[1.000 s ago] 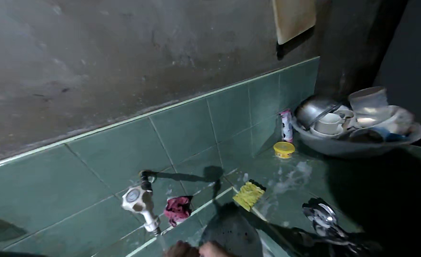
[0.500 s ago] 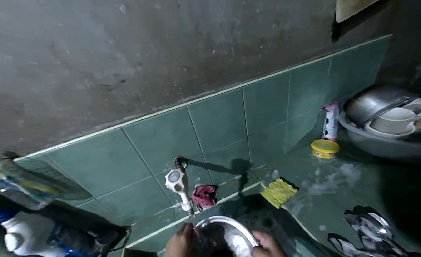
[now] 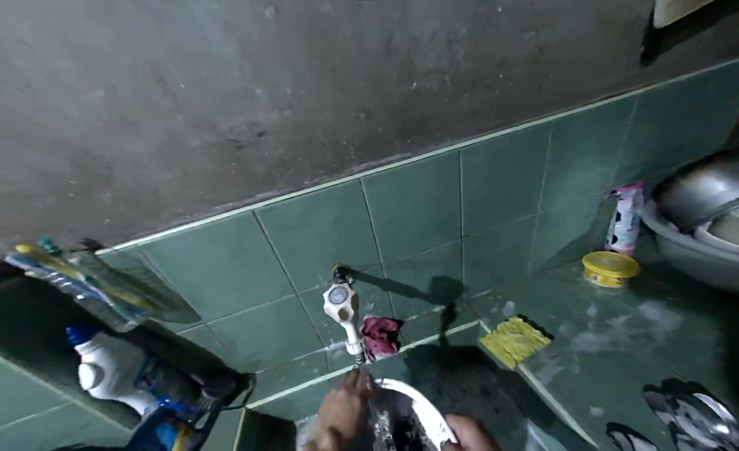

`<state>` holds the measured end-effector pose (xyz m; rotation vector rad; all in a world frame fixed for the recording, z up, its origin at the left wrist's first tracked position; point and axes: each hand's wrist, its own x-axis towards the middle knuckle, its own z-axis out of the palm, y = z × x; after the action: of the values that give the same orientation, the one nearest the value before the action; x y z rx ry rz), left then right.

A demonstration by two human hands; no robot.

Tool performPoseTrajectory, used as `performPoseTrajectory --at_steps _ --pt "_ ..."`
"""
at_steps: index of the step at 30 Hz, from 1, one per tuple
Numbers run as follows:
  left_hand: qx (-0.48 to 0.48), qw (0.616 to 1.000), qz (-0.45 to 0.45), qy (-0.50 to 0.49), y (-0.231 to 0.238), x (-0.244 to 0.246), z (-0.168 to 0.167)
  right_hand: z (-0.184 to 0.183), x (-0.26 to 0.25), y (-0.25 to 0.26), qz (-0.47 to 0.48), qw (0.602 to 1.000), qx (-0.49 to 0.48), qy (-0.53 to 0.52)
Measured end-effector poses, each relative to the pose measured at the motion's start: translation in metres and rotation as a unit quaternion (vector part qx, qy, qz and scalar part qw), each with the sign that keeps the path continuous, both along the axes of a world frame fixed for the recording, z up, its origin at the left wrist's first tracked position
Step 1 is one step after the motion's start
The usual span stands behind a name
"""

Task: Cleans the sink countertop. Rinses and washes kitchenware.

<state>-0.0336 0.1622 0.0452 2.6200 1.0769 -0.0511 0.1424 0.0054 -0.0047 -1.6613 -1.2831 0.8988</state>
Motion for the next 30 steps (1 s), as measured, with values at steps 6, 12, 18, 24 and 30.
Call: performPoseTrajectory --at_steps 6,12,18,24,30 --pt "0.132 0.965 -0.196 -0.111 -0.011 0.008 -0.016 -0.002 -0.019 0.014 -0.001 1.000 0.007 -0.022" --pt "0.074 0.987 -0.114 -0.091 -0.011 -0.001 -0.012 -0.001 -0.008 0.012 0.036 0.998 -0.029 -0.032" --pt "0.007 0.993 -0.052 -0.103 -0.007 -0.006 -0.017 0.013 -0.011 0.012 0.021 0.998 -0.032 -0.057" --pt "0.094 0.972 -0.125 -0.176 -0.017 0.008 -0.030 -0.005 -0.018 0.014 -0.006 1.000 -0.002 -0.012" --pt "-0.006 0.989 0.071 -0.126 0.003 -0.020 -0.021 -0.016 -0.012 -0.001 -0.076 0.991 0.072 0.083"
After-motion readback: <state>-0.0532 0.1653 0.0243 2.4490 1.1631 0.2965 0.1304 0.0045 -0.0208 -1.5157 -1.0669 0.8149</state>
